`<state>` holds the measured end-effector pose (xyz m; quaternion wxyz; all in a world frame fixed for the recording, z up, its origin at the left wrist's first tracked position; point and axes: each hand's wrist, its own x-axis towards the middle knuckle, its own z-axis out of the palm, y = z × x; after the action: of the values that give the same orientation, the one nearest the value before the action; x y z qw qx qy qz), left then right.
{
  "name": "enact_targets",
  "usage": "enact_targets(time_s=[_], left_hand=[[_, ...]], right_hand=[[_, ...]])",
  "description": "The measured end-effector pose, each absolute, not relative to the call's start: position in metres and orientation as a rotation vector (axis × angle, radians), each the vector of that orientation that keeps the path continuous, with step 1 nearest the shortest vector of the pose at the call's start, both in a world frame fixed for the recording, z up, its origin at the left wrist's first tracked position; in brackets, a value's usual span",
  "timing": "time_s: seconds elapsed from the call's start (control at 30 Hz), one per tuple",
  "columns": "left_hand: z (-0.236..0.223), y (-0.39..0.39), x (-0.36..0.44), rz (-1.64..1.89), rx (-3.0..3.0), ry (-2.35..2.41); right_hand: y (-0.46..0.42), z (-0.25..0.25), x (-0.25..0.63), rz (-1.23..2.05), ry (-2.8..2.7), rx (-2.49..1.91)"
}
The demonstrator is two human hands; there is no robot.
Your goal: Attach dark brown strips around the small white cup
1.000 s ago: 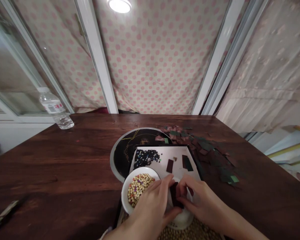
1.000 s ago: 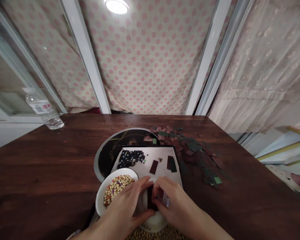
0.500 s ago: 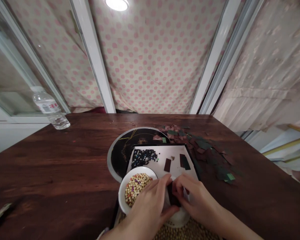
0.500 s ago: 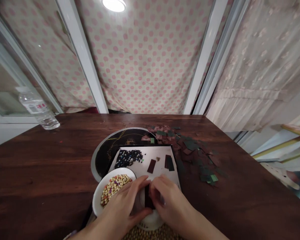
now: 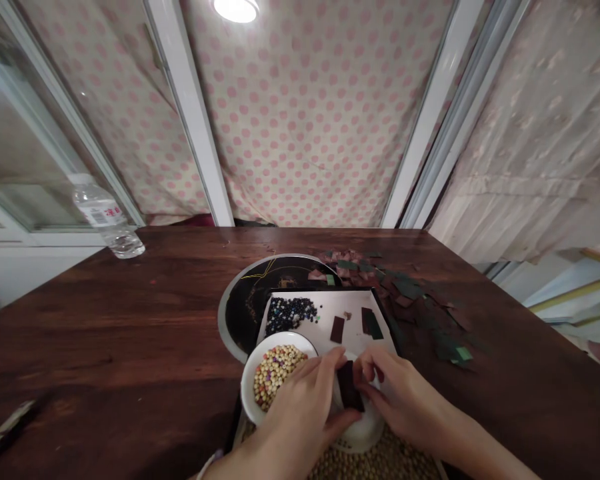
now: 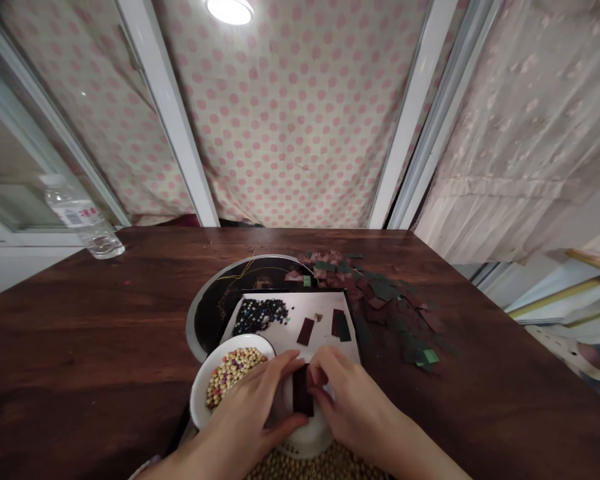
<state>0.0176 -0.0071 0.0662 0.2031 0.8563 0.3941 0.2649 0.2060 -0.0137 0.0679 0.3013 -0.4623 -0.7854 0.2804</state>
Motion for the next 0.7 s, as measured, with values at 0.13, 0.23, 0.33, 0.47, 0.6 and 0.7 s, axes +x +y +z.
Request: enact_targets(time_s=[0.13,0.23,0.33,0.47,0.6,0.7], left_hand=[[0.07,-0.007,0.019,0.772,2.445,1.064],[0.07,-0.006,0.02,0.75,2.46,1.058],[0.066,-0.006,0.021,0.722,2.477,1.091],[0.067,-0.007,0.022,0.728,2.48,1.099],[0.074,-0.007,0.023,0.742,2.476,0.972],[0.075,-0.006,0.022,0.737,2.448,1.03]], right_hand=[[-0.007,0.089,0.201,0.626,-1.932,-1.123],[-0.001,0.112,0.184,0.513,-1.887,-0.981],[0.006,0.133,0.164,0.481,-1.977,-0.89],[0.0,0.142,0.159,0.454,-2.167,-0.82],[-0.025,0.118,0.175,0.539,-2.128,-0.613],[-0.04,0.089,0.185,0.57,-2.273,-0.595]])
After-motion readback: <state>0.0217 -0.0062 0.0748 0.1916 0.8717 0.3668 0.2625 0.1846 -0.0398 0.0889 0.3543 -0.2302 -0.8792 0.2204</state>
